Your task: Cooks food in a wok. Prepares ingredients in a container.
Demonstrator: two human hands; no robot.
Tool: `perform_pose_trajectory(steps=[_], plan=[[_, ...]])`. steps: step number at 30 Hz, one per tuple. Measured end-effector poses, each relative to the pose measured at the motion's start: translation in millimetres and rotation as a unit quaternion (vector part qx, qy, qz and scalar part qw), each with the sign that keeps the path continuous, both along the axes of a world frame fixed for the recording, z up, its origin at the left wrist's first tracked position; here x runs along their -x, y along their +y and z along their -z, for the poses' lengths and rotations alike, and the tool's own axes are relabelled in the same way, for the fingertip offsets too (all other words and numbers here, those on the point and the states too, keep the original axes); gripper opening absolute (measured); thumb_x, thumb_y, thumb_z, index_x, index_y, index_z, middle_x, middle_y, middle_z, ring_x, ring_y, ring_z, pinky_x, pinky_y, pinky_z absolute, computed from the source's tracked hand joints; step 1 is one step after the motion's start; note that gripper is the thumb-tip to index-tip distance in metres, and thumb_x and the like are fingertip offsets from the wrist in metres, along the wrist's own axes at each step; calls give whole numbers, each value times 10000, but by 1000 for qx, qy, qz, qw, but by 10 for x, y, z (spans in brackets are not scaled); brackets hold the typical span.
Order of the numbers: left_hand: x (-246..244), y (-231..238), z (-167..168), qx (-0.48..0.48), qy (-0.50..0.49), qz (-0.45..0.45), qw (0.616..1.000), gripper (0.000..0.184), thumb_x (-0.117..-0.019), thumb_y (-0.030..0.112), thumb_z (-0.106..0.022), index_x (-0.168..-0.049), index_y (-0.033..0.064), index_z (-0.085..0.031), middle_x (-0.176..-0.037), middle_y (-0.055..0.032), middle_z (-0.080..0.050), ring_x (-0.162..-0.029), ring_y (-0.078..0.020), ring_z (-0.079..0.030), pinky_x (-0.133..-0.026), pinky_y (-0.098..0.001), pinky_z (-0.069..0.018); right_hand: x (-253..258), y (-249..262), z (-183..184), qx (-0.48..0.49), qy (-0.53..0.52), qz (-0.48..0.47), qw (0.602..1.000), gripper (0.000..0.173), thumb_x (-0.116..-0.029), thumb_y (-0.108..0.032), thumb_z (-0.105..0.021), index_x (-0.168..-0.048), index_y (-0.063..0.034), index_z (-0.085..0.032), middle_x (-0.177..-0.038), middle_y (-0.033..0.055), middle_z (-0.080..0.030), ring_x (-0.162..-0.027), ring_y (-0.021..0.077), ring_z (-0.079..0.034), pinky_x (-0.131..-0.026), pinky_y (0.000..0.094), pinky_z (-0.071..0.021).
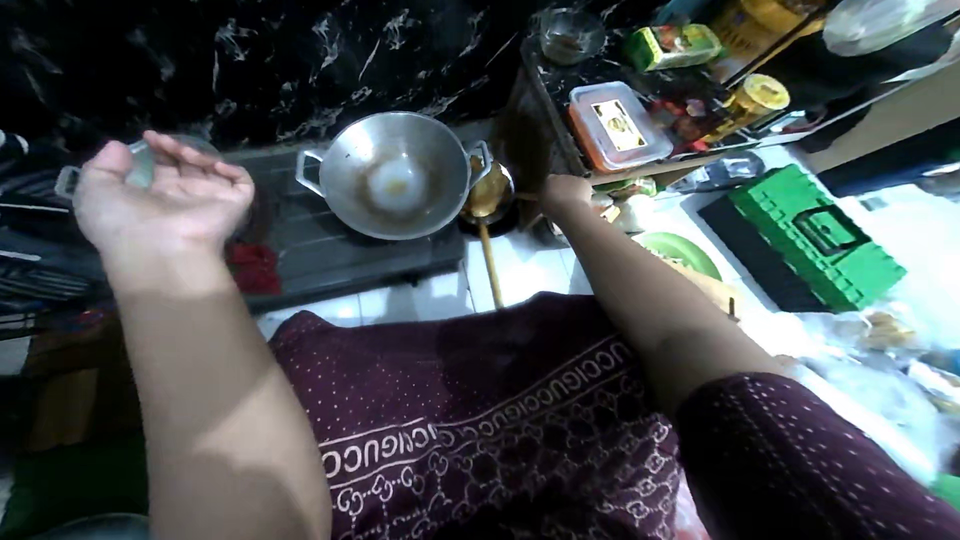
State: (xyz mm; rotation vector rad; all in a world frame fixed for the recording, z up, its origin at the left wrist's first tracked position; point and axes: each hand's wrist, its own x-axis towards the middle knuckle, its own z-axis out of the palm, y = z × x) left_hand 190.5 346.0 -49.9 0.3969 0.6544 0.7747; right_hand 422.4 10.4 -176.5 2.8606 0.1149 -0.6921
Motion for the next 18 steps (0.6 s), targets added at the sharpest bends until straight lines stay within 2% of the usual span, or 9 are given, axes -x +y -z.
perform_pose_trajectory(steps=[5,7,9,12,15,17,18], plan=[[2,0,-19,-7,9,3,1000,328,-1067,402,-255,-957,199,-488,-746,14,-551,-684,-101,-602,-725,-307,-543,125,-5,-370,19,-36,4,999,275,-970,-135,-641,-1148,72,-667,-1214,309,-664,-1145,512,-643,-830,708,-512],[4,1,-8,-14,11,9,1000,351,-1071,407,-242,-947,197,-494,-735,13,-551,-677,-105,-601,-727,-315,-540,168,-15,-533,2,-45,15,999,275,-967,-119,-641,-1149,86,-665,-1221,316,-661,-1155,514,-637,-844,715,-506],[-3,-12,4,-16,10,13,1000,362,-1071,411,-236,-941,198,-498,-722,15,-549,-657,-103,-594,-709,-306,-539,161,-34,-536,-26,-42,28,998,295,-986,-141,-621,-1163,91,-657,-1240,326,-653,-1178,516,-629,-868,720,-495],[-24,-29,-2,-11,10,16,1000,355,-1066,397,-237,-937,196,-499,-721,12,-540,-665,-107,-593,-725,-304,-539,53,-82,-187,-79,5,51,996,359,-1034,-216,-573,-1238,72,-639,-1300,309,-634,-1236,497,-604,-941,707,-484],[-28,-8,49,-8,-1,23,1000,353,-1063,397,-246,-931,195,-504,-722,12,-559,-671,-106,-609,-718,-308,-551,-90,-235,486,-135,74,54,987,434,-1059,-249,-562,-1341,80,-583,-1380,309,-588,-1308,471,-564,-1056,676,-446],[-21,1,57,-9,0,19,1000,351,-1066,399,-248,-936,192,-501,-722,10,-549,-669,-110,-602,-718,-313,-549,-162,-293,826,-157,111,62,979,418,-1074,-247,-543,-1309,96,-591,-1337,306,-606,-1245,450,-606,-1031,632,-474],[-15,-1,49,-8,6,16,1000,337,-1065,391,-255,-947,193,-501,-734,9,-550,-681,-111,-604,-737,-319,-550,-176,-299,862,-162,121,71,977,416,-1076,-257,-544,-1296,93,-592,-1303,301,-614,-1185,434,-629,-988,613,-494]])
